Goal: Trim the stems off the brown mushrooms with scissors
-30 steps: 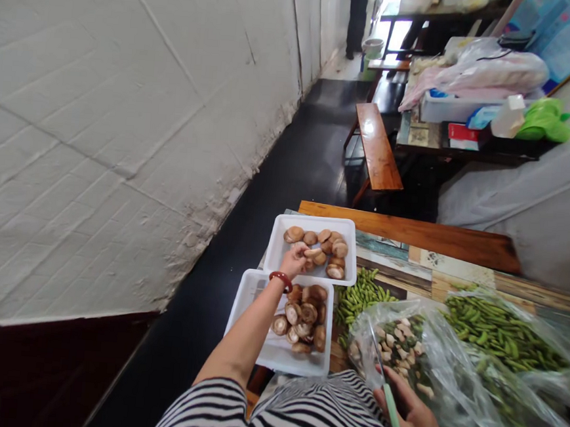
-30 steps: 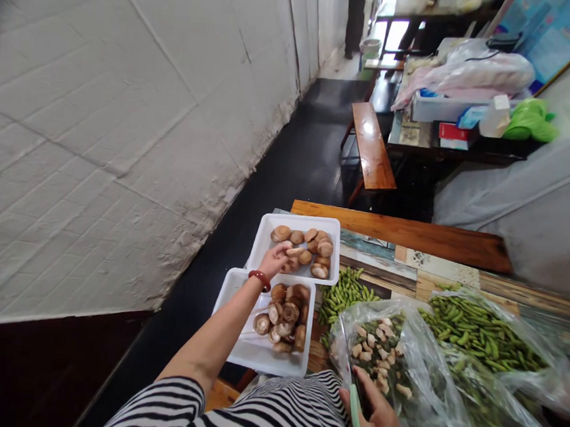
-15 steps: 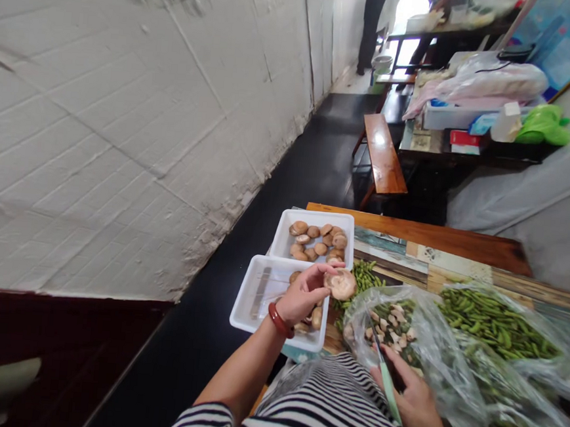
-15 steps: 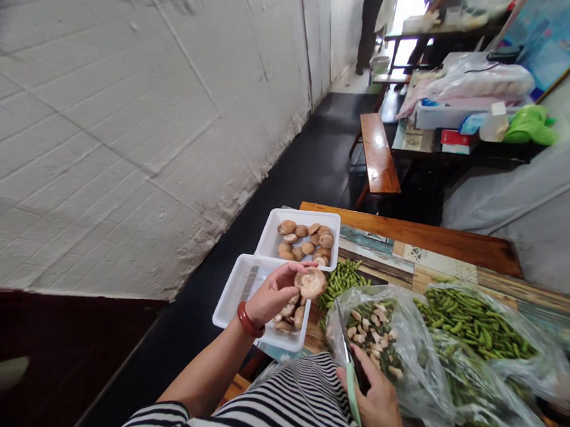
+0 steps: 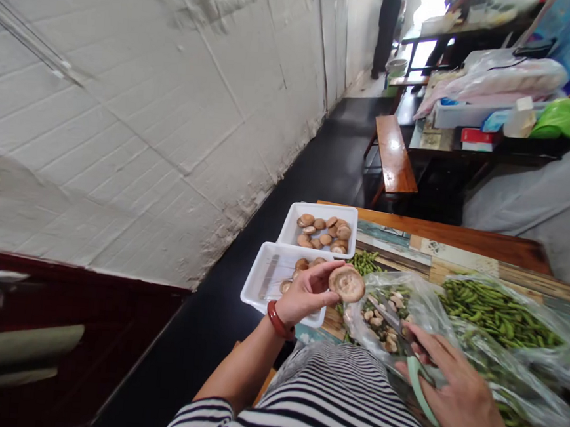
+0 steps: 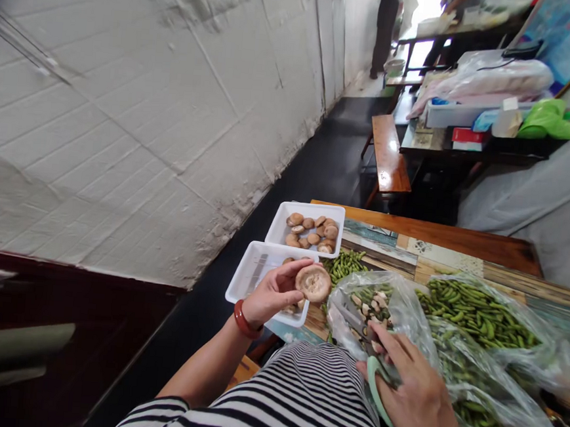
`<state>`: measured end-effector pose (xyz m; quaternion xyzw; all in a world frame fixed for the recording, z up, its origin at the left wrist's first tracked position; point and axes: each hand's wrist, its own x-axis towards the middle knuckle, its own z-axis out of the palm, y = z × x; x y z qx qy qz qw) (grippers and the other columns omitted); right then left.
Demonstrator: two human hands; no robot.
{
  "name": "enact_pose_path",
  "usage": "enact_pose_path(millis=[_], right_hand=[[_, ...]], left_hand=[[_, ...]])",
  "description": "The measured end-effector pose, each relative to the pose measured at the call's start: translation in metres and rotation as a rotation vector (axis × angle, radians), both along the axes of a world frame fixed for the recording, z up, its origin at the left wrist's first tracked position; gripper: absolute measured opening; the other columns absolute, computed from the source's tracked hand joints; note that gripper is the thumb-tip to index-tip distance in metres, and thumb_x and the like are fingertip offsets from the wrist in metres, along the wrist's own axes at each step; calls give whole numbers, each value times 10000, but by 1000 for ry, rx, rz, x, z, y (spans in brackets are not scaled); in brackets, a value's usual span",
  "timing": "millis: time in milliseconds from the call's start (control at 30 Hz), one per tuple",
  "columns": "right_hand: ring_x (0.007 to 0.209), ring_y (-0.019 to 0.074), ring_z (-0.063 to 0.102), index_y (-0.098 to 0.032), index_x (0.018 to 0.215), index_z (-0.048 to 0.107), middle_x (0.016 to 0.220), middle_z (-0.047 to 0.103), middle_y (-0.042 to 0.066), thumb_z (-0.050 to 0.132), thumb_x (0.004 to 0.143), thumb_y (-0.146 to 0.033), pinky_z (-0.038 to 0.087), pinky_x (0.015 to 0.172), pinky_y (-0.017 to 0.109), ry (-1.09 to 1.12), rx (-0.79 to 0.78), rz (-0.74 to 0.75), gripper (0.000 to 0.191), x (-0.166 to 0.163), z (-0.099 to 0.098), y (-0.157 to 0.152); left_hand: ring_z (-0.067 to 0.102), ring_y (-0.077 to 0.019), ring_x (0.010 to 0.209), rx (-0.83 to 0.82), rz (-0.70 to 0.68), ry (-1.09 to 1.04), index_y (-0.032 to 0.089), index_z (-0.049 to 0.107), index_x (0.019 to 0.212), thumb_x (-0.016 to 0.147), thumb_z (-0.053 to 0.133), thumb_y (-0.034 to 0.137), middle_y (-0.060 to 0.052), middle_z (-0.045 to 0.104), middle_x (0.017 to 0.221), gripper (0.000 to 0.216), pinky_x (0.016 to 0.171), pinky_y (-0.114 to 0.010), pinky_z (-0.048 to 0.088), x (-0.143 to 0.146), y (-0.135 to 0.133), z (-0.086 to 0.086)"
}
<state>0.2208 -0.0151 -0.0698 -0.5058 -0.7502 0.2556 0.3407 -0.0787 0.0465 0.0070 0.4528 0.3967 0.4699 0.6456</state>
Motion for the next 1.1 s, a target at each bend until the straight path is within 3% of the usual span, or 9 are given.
enact_pose_path(millis=[200,400,733,933,1100], right_hand=[[931,220,780,-296,1468,600,1125,796,50,644,961,-435,616,798,318,-226,228,162,527,22,28,10],[793,192,734,-248,1423,621,1006,770,47,506,1020,-360,567,702,327,-344,390,161,434,25,46,18],[747,216,736,-172,1342,638,914,758,52,528,875,-106,604,650,363,-516,512,230,485,34,63,29],[705,204,759,-174,1223,705,909,797,62,533,792,-49,607,573,312,-489,548,268,481,39,53,32],[858,212,801,-188,1261,706,1059,824,90,555,930,-201,650,701,299,-288,355,235,364,43,20,24]], left_hand=[[598,-355,1359,23,1,81,264,721,1337,736,911,238,-107,690,1417,631,1191,-497,419,11,-10,6],[652,-341,1289,50,-20,150,240,699,1370,742,908,260,-133,681,1427,662,1107,-448,511,18,-17,6],[660,-341,1258,137,-14,311,219,700,1371,765,892,332,-167,676,1405,645,1065,-447,550,26,-23,6],[694,-312,1170,116,-39,360,208,726,1328,753,898,335,-162,685,1365,613,974,-393,588,34,-24,7],[690,-302,1170,4,-47,240,211,710,1328,723,919,300,-137,726,1299,646,1028,-410,539,33,-24,-2]])
